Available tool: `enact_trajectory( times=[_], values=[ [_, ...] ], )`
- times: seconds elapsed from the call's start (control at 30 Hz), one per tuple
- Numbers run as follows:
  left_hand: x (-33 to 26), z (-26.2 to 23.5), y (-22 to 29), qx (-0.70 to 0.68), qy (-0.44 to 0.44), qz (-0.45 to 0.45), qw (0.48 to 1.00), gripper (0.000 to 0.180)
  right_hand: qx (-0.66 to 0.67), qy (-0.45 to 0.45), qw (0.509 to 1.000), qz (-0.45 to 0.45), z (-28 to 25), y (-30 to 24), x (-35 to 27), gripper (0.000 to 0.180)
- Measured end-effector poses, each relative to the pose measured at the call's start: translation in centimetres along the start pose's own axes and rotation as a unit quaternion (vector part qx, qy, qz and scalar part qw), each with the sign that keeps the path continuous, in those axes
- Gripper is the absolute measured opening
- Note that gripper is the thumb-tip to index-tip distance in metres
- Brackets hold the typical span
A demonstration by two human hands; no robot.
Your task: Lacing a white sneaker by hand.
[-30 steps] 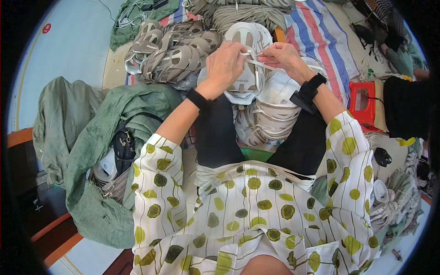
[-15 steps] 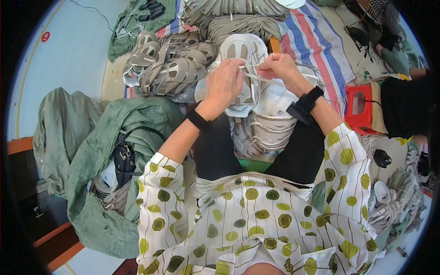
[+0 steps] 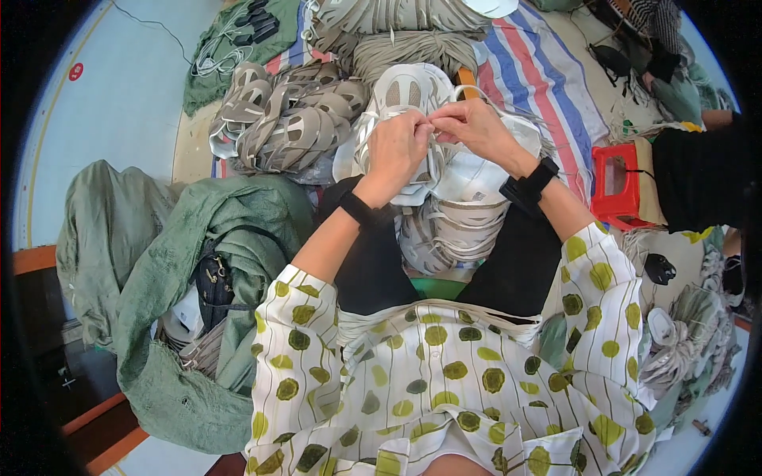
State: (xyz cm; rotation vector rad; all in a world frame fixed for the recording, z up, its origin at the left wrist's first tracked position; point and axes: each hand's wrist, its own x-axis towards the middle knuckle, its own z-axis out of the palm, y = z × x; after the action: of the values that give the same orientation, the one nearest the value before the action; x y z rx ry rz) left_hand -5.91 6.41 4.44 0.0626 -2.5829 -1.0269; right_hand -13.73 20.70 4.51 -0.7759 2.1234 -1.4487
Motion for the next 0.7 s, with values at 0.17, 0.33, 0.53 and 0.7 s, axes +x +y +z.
enact_trajectory(
  times=[0.17,0.33,0.53,0.7],
  values=[
    [-0.8,0.1,-0.7,-0.024,-0.022,-0.023,0.999,0.013,0.08,-0.034,0.995,0.055,0.1,-0.3,0.0,0.016],
    [-1.5,-0.7,-0.1,-0.036,-0.018,-0.022,0.999,0.013,0.006,-0.026,0.996,0.08,-0.8,0.5,0.8,0.015],
    [-4.7,-1.8,-1.0,-0.066,-0.131,-0.061,0.987,0.035,-0.136,0.051,0.984,0.107,0.0,0.5,1.8,0.017],
    [-4.1,-1.7,0.6,-0.319,-0.246,-0.237,0.884,0.058,-0.142,0.062,0.984,0.093,0.3,0.8,2.2,0.017]
  ],
)
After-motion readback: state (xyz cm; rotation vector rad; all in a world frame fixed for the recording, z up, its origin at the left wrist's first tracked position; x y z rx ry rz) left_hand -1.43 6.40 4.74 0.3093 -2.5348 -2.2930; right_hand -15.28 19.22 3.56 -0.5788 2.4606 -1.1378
